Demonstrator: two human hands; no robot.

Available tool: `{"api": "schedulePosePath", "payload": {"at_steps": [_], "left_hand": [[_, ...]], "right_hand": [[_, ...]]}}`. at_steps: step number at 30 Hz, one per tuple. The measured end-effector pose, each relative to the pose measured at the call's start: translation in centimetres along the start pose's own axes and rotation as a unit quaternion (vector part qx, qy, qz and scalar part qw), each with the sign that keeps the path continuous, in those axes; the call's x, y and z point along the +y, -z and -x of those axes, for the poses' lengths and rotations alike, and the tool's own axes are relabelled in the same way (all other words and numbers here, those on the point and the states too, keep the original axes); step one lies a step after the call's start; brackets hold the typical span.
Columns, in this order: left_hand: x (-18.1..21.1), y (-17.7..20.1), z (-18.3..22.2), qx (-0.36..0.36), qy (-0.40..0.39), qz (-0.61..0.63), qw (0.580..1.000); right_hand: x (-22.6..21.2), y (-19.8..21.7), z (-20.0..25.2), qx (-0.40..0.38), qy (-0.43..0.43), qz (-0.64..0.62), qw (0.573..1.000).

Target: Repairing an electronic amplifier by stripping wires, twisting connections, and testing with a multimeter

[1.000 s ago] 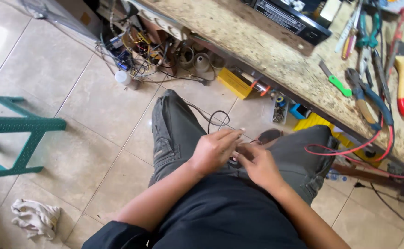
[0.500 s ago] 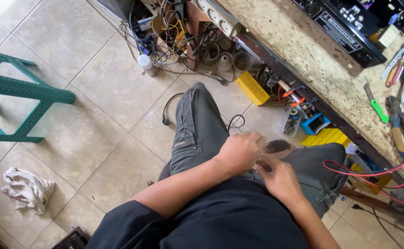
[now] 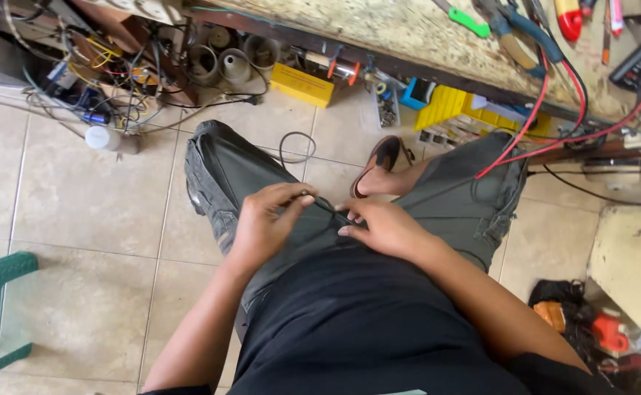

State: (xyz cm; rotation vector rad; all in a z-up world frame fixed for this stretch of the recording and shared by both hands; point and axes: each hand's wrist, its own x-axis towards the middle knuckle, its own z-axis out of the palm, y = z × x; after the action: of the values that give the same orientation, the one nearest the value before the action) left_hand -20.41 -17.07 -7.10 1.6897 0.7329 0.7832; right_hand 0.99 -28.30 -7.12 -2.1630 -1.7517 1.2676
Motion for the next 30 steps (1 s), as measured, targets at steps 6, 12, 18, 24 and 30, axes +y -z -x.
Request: {"api": "schedulePosePath", "payload": {"at_steps": [6, 12, 18, 24, 30], "left_hand": [[-0.4, -0.4, 0.4, 0.030, 0.044, -0.007, 0.999], [1.0, -2.1, -0.5, 0.039, 0.012, 0.023, 0.999], [1.8, -2.9, -1.4, 0.022, 0.013, 0.022, 0.999], [1.5, -4.2, -1.9, 0.042, 0.011, 0.047, 0.998], [1.7, -5.7, -2.9, 0.050, 0.017, 0.079, 0.995]], "right_hand": [[1.9, -0.1, 1.7, 0.004, -0.024, -0.009, 1.000], [3.4, 0.4, 2.1, 0.032, -0.012, -0.016, 0.999], [4.1, 0.1, 2.9, 0.018, -0.003, -0.042, 0.999], [5.8, -0.2, 3.1, 0.022, -0.019, -0.070, 0.997], [6.0, 0.3, 2.8, 0.016, -0.006, -0.093, 0.996]]}}
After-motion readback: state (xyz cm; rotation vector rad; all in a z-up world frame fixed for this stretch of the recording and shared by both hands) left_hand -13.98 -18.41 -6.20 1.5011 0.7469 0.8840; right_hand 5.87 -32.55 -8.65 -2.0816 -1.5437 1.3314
